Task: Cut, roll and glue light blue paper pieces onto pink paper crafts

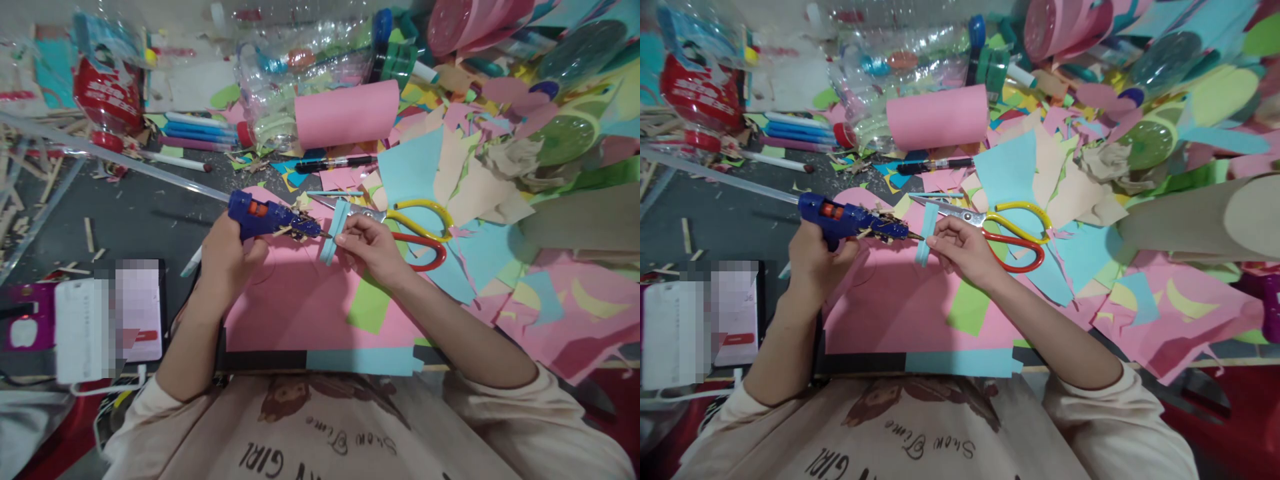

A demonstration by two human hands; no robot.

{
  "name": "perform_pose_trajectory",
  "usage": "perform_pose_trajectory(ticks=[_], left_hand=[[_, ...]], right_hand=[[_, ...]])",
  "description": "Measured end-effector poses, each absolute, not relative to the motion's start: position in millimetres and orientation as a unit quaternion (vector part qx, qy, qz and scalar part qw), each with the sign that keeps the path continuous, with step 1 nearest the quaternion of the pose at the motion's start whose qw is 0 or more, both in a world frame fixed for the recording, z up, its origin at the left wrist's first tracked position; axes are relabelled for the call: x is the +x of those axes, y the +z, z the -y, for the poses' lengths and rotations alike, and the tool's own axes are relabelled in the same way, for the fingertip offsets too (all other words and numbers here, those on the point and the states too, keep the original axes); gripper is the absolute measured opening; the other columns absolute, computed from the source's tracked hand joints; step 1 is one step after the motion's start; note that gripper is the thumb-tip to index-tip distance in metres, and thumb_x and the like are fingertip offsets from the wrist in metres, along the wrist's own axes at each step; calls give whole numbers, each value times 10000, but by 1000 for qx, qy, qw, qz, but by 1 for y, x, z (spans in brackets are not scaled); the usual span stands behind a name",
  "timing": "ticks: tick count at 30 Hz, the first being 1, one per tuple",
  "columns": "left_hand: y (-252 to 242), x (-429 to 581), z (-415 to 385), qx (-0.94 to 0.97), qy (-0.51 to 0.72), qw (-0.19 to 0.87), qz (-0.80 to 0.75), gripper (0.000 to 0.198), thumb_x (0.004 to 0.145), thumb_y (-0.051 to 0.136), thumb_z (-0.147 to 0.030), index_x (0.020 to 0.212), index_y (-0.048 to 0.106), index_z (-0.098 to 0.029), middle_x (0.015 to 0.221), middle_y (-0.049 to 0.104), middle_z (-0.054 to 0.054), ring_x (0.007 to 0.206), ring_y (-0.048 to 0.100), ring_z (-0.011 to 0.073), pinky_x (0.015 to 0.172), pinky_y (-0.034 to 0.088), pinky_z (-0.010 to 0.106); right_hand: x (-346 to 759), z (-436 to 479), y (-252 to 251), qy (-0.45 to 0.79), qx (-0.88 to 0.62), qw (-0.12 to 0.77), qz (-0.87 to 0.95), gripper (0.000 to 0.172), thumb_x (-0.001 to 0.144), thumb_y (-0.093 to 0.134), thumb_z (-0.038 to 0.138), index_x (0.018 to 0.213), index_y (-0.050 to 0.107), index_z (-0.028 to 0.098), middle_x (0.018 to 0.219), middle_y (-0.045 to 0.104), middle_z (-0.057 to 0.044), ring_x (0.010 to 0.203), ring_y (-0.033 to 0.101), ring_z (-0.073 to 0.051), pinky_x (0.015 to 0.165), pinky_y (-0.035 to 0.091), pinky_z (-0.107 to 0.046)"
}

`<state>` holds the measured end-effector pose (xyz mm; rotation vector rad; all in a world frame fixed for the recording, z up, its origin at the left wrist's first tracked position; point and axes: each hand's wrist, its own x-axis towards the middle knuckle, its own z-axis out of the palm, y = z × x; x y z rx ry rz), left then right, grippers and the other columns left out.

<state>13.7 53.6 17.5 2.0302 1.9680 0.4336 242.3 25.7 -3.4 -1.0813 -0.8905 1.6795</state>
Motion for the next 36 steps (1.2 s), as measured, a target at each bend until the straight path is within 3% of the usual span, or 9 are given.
perform_pose_trajectory(ticks=[6, 19, 32, 36], left_hand=[[16, 13, -53, 699, 159, 146, -682, 303, 691, 554, -211, 991, 599, -218, 922, 651, 74, 935, 670, 296, 817, 541, 394], [19, 13, -53, 679, 171, 138, -701, 311, 693, 522, -217, 999, 578, -215, 982, 661, 91, 1011, 658, 305, 898, 540, 422], [19, 14, -54, 652, 192, 118, -723, 300, 673, 490, -260, 967, 532, -220, 910, 652, 89, 919, 676, 306, 835, 545, 457], [31, 4, -58, 632, 207, 95, -741, 361, 709, 564, -302, 1053, 509, -207, 1034, 637, 106, 1051, 648, 305, 929, 526, 435]], right_hand=[[242, -26, -1, 681, -450, 432, 383, 384, 685, 808, 487, 709, 551, 203, 487, 556, 82, 332, 469, -57, 325, 356, -181], [242, -24, 4, 680, -460, 368, 437, 327, 725, 779, 444, 712, 557, 206, 468, 415, 104, 373, 359, -54, 382, 255, -204], [243, -24, 4, 686, -454, 347, 450, 369, 730, 773, 492, 709, 554, 196, 479, 406, 103, 402, 369, -60, 414, 266, -217], [243, -24, 5, 684, -454, 348, 453, 360, 728, 780, 473, 704, 547, 199, 473, 409, 102, 397, 376, -64, 410, 262, -220]])
